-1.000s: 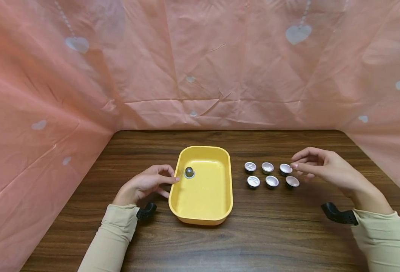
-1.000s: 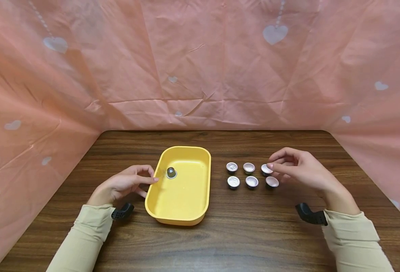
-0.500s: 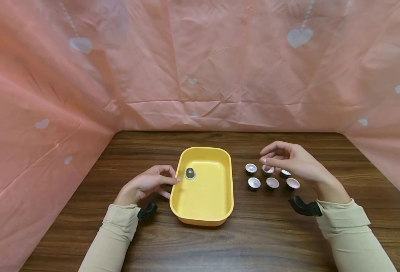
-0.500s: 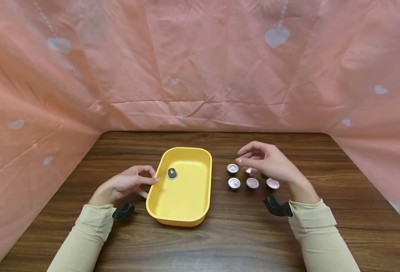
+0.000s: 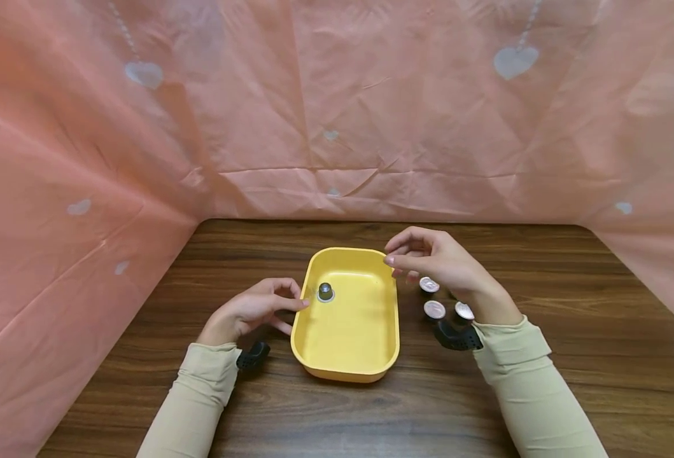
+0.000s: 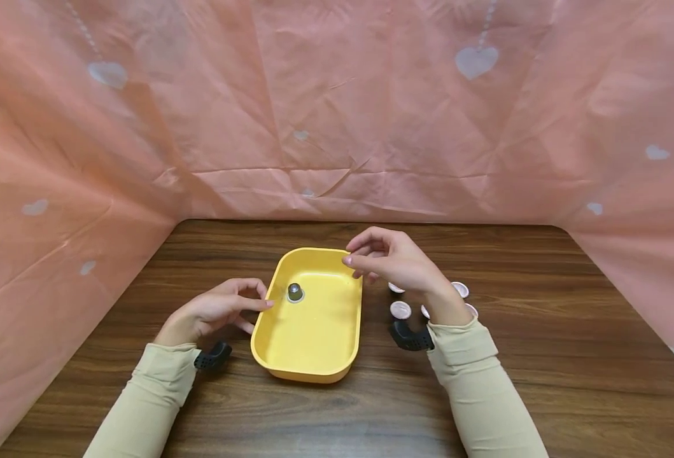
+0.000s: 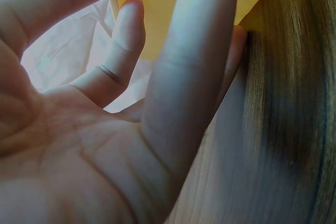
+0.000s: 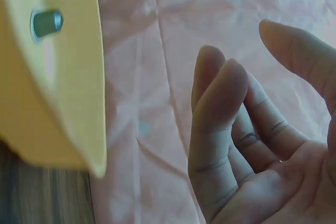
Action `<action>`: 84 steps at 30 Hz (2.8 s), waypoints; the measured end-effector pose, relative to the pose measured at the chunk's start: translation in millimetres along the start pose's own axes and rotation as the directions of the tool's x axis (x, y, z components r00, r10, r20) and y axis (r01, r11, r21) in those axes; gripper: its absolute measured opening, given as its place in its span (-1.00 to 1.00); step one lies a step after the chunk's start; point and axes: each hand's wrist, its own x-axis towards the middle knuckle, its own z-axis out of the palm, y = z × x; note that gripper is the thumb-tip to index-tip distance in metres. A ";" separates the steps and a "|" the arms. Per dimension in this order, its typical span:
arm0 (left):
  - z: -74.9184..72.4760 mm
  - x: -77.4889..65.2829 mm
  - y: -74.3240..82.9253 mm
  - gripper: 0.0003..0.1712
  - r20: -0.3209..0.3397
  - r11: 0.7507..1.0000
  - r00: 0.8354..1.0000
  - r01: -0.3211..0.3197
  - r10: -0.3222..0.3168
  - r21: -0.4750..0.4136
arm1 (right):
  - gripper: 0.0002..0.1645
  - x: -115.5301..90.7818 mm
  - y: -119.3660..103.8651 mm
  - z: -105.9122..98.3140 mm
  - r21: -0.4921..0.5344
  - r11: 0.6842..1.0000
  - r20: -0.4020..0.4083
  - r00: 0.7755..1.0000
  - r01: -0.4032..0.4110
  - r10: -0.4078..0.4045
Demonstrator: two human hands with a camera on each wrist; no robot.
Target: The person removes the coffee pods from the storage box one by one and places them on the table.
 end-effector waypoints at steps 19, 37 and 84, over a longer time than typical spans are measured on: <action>5.0 1.2 3.2 -0.83 -0.011 1.000 1.000 0.006 -0.006 0.005 | -0.60 51.7 -9.2 74.5 -0.034 0.999 0.091 0.996 0.023 -0.020; -0.3 -1.5 4.1 -0.81 -0.020 1.000 1.000 -0.003 0.003 -0.007 | -0.63 86.6 -2.6 117.5 -0.640 0.769 0.000 1.000 0.006 -0.009; -2.6 -1.0 3.0 -0.83 -0.009 1.000 1.000 -0.011 0.011 -0.019 | -0.84 95.8 25.9 118.4 -0.545 0.838 0.035 0.998 -0.022 0.049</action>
